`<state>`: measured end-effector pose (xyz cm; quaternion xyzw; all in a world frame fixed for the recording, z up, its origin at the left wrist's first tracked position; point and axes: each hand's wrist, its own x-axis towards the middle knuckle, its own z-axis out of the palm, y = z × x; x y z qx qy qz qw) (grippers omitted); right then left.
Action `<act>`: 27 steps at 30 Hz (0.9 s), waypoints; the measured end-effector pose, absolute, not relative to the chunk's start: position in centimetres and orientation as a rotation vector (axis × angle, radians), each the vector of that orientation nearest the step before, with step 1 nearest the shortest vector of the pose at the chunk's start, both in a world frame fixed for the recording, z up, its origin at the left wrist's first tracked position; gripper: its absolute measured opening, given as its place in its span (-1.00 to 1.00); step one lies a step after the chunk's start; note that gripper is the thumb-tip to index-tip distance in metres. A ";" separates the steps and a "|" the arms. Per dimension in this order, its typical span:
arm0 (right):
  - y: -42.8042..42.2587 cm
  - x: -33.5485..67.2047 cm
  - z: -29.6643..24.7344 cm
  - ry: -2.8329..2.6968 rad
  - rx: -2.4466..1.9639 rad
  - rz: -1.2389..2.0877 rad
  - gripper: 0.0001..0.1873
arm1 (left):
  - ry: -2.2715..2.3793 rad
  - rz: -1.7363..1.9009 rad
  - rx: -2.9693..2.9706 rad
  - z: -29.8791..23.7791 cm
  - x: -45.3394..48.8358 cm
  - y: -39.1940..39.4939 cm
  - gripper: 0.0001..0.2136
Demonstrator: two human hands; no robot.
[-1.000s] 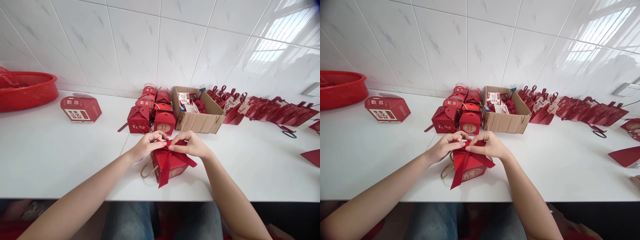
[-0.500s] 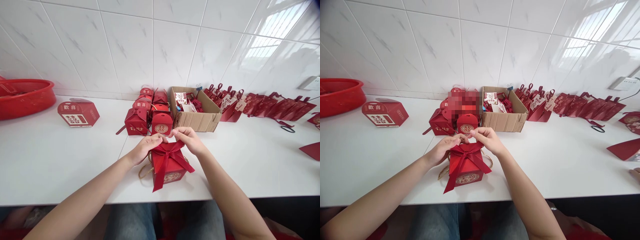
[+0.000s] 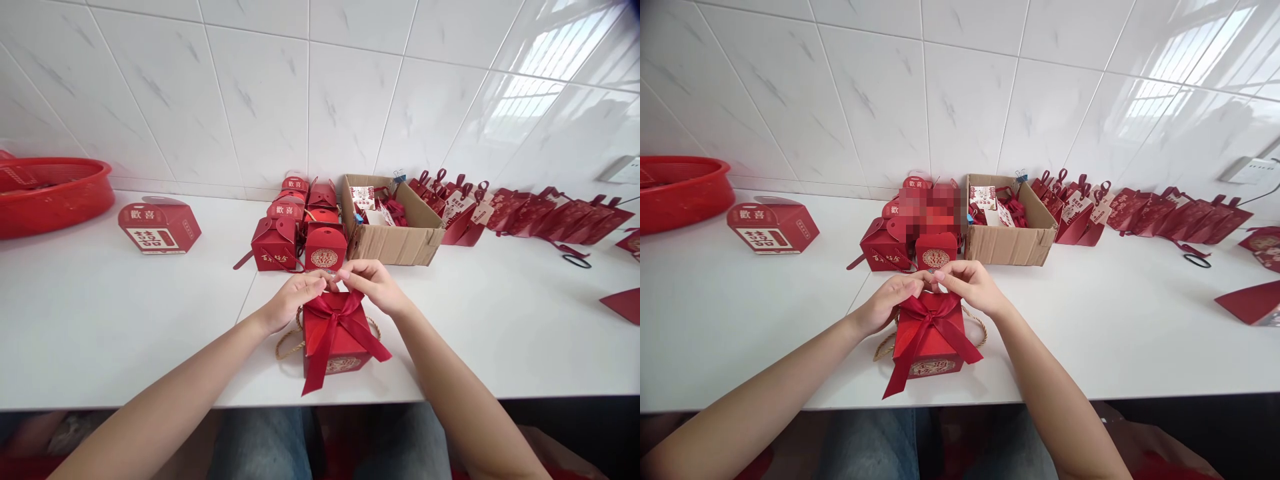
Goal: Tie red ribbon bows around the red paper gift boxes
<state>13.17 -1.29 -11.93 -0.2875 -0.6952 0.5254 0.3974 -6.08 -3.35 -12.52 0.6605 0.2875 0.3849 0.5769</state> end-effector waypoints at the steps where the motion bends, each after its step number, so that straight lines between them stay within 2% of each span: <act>1: -1.3 13.1 -11.9 -1.773 -0.734 1.274 -0.63 | 0.654 0.919 1.530 -12.6 -6.1 -3.4 -0.63; 5: -0.5 14.2 -11.7 -1.772 -0.741 1.105 -0.51 | 0.645 1.051 1.494 -12.7 -6.2 -3.4 -0.62; 8: 0.0 16.6 -11.8 -1.829 -0.650 1.188 -0.23 | 0.653 1.245 1.380 -12.8 -6.3 -3.1 -0.70; 12: -1.5 19.7 -13.5 -2.158 -0.655 1.277 0.29 | 0.668 1.433 1.189 -12.8 -6.4 -2.5 -0.74; 17: -6.6 18.3 -17.7 -2.150 -0.832 1.260 0.49 | 0.675 1.462 1.174 -12.8 -6.4 -2.3 -0.73; 18: -7.5 17.5 -18.3 -2.118 -0.847 1.252 0.50 | 0.666 1.464 1.183 -12.9 -6.4 -2.3 -0.73; 19: -8.2 16.7 -18.6 -2.062 -0.886 1.240 0.42 | 0.657 1.463 1.195 -12.9 -6.3 -2.3 -0.74; 23: -8.7 15.1 -18.3 -1.898 -0.937 1.174 -0.07 | 0.669 1.467 1.244 -13.4 -6.3 -2.1 -0.75; 27: -5.5 16.3 -17.4 -1.909 -0.934 0.706 -0.11 | 0.833 1.495 1.227 -14.0 -6.3 -1.6 -0.79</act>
